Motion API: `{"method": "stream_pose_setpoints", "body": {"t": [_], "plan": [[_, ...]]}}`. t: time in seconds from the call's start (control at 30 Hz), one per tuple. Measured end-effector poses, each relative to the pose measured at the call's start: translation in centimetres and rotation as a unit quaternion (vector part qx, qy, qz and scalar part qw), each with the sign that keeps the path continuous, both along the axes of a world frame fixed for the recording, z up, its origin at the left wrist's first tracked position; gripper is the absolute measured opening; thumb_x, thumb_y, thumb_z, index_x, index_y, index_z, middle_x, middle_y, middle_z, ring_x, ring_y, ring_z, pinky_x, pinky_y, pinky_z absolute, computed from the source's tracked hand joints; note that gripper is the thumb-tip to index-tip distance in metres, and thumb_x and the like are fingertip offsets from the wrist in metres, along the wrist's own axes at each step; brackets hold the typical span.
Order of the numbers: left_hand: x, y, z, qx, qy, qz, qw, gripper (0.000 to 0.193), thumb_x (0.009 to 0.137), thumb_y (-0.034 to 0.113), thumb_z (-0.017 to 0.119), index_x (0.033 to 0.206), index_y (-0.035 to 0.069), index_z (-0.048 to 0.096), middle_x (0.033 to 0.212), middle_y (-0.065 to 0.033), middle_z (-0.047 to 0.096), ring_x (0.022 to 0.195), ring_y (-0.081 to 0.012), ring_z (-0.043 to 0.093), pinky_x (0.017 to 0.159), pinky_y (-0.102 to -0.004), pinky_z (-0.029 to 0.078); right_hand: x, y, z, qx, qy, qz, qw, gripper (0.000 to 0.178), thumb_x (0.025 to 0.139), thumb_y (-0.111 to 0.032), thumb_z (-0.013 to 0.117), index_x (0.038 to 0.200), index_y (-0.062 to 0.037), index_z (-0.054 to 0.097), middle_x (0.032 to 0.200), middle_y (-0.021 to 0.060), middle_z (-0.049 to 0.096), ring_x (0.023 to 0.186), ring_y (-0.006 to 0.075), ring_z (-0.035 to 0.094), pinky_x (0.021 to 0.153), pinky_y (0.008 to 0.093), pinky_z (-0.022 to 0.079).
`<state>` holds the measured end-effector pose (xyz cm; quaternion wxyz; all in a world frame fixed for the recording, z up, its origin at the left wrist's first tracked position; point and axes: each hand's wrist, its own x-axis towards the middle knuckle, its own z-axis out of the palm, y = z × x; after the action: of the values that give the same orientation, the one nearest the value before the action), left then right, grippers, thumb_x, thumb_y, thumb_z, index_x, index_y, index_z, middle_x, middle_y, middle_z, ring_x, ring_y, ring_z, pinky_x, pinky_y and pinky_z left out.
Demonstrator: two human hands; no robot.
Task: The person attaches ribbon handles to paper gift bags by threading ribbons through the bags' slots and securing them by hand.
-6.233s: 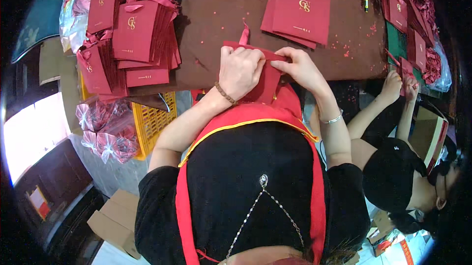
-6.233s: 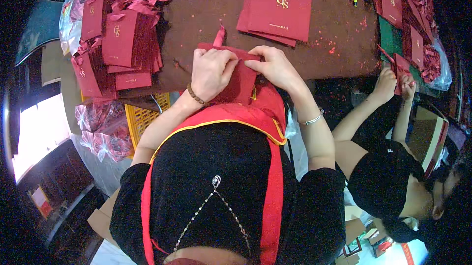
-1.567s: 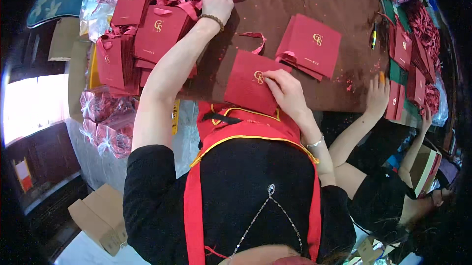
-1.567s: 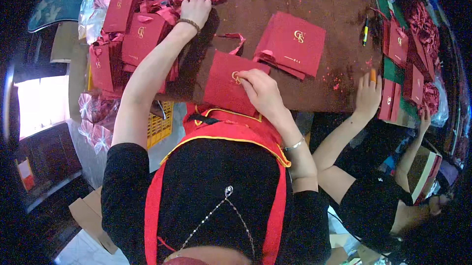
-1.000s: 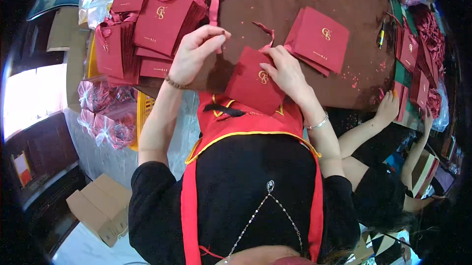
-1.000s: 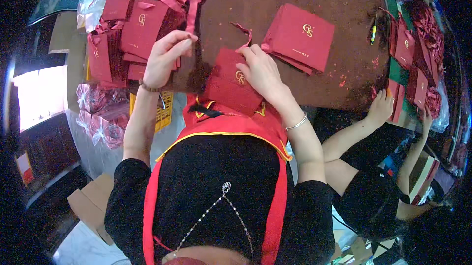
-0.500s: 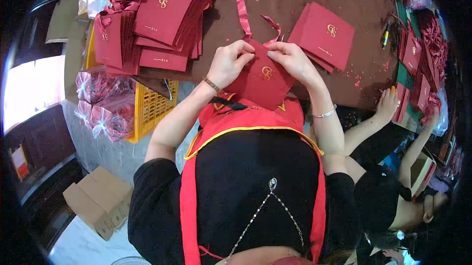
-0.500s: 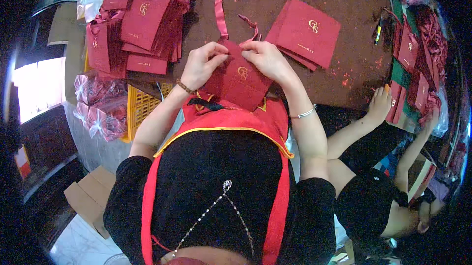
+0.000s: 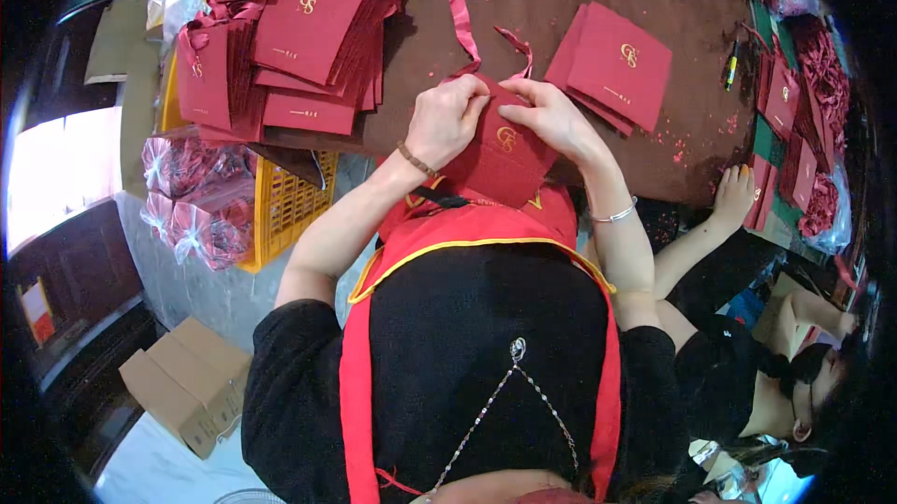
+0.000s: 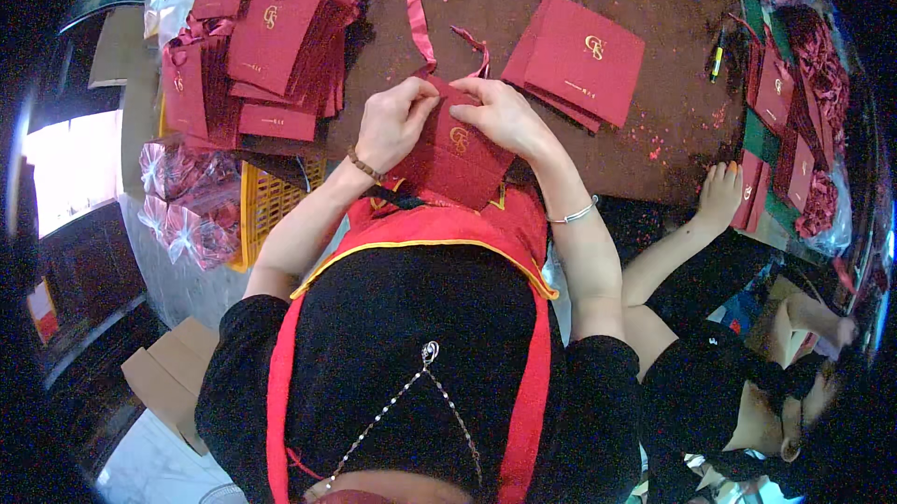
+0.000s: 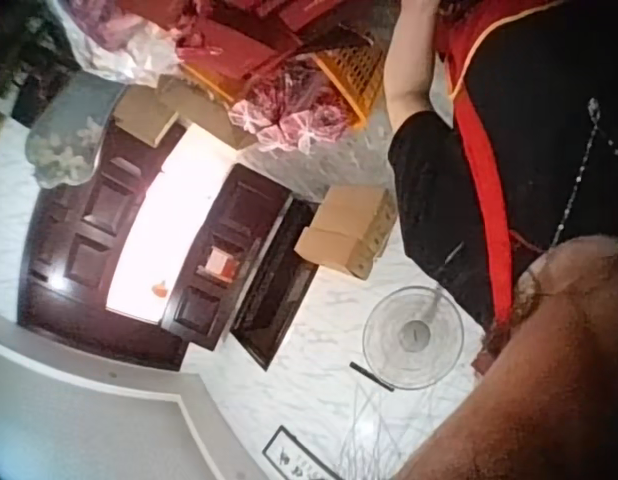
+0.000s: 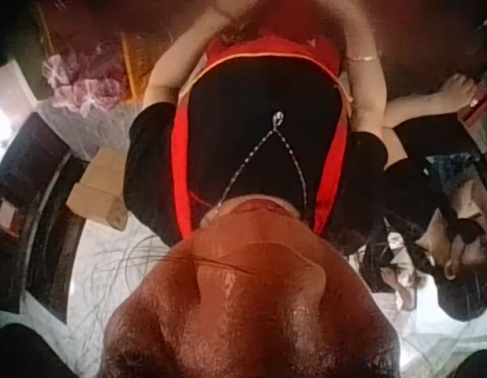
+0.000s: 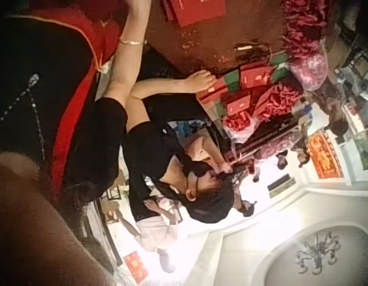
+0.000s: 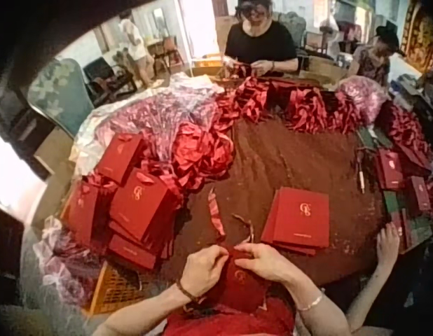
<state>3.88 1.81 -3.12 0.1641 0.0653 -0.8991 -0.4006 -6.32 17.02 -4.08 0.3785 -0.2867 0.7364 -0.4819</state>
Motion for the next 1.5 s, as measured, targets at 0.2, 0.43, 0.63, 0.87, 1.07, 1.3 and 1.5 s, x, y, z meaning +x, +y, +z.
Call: {"method": "stream_pose_setpoints", "body": {"t": [0.2,0.43,0.63,0.87,1.07,1.3,1.5], "plan": [[0.0,-0.1,0.4,0.005,-0.020,-0.024,1.000,0.009,0.080,0.009,0.060,0.085,0.002,0.060,0.074,-0.0165,0.062,0.070,-0.0291,0.064,0.059,-0.0352,0.049,0.3,-0.3,1.5,-0.001,-0.028,-0.002,1.000,0.038,0.077,-0.015,0.059,0.110,0.0026,0.057,0.100,0.0165,0.063,0.094,0.0217,0.061,0.082,0.0312,0.044],[0.1,-0.7,0.1,0.083,-0.094,0.000,0.992,0.012,0.079,0.009,0.061,0.088,0.002,0.063,0.073,-0.0121,0.065,0.066,-0.0157,0.064,0.058,-0.0280,0.048,0.4,-0.2,0.6,-0.018,-0.012,-0.002,1.000,0.037,0.078,-0.013,0.060,0.111,0.0036,0.056,0.100,0.0153,0.063,0.094,0.0180,0.059,0.083,0.0298,0.044],[0.0,-0.2,0.8,0.028,-0.091,-0.015,0.995,0.010,0.078,0.009,0.060,0.086,0.003,0.063,0.073,-0.0132,0.064,0.064,-0.0216,0.064,0.058,-0.0307,0.048,0.6,-0.1,0.8,-0.021,-0.018,-0.007,1.000,0.037,0.079,-0.013,0.060,0.111,0.0045,0.056,0.103,0.0169,0.063,0.096,0.0207,0.060,0.084,0.0310,0.044],[-0.3,0.5,1.4,-0.185,0.014,-0.084,0.979,0.007,0.073,0.004,0.055,0.080,0.004,0.057,0.068,-0.0138,0.059,0.064,-0.0287,0.060,0.058,-0.0394,0.047,1.0,0.0,0.8,0.018,0.099,-0.003,0.995,0.036,0.078,-0.019,0.059,0.111,-0.0040,0.058,0.102,0.0194,0.062,0.096,0.0322,0.060,0.083,0.0374,0.045],[-0.5,1.4,1.9,-0.265,0.028,-0.095,0.959,0.009,0.068,0.005,0.055,0.077,0.003,0.053,0.064,-0.0119,0.057,0.060,-0.0282,0.058,0.057,-0.0389,0.047,1.6,-0.1,2.2,0.085,0.134,0.001,0.987,0.032,0.079,-0.023,0.056,0.109,-0.0108,0.059,0.095,0.0181,0.063,0.093,0.0346,0.059,0.079,0.0419,0.046],[-0.4,0.8,1.6,-0.296,0.007,-0.131,0.946,0.012,0.067,0.006,0.055,0.078,0.004,0.052,0.066,-0.0095,0.056,0.063,-0.0254,0.057,0.059,-0.0359,0.046,1.8,-0.1,2.3,0.069,0.115,0.001,0.991,0.034,0.078,-0.020,0.056,0.110,-0.0096,0.059,0.095,0.0176,0.063,0.092,0.0344,0.059,0.079,0.0396,0.046],[-0.3,0.8,1.6,-0.342,0.037,-0.172,0.923,0.016,0.065,0.008,0.056,0.079,0.004,0.052,0.067,-0.0074,0.054,0.064,-0.0222,0.056,0.060,-0.0334,0.044,1.6,0.0,1.9,0.056,0.103,0.012,0.993,0.034,0.076,-0.016,0.055,0.109,-0.0087,0.059,0.096,0.0186,0.062,0.092,0.0345,0.059,0.079,0.0393,0.046]]}}
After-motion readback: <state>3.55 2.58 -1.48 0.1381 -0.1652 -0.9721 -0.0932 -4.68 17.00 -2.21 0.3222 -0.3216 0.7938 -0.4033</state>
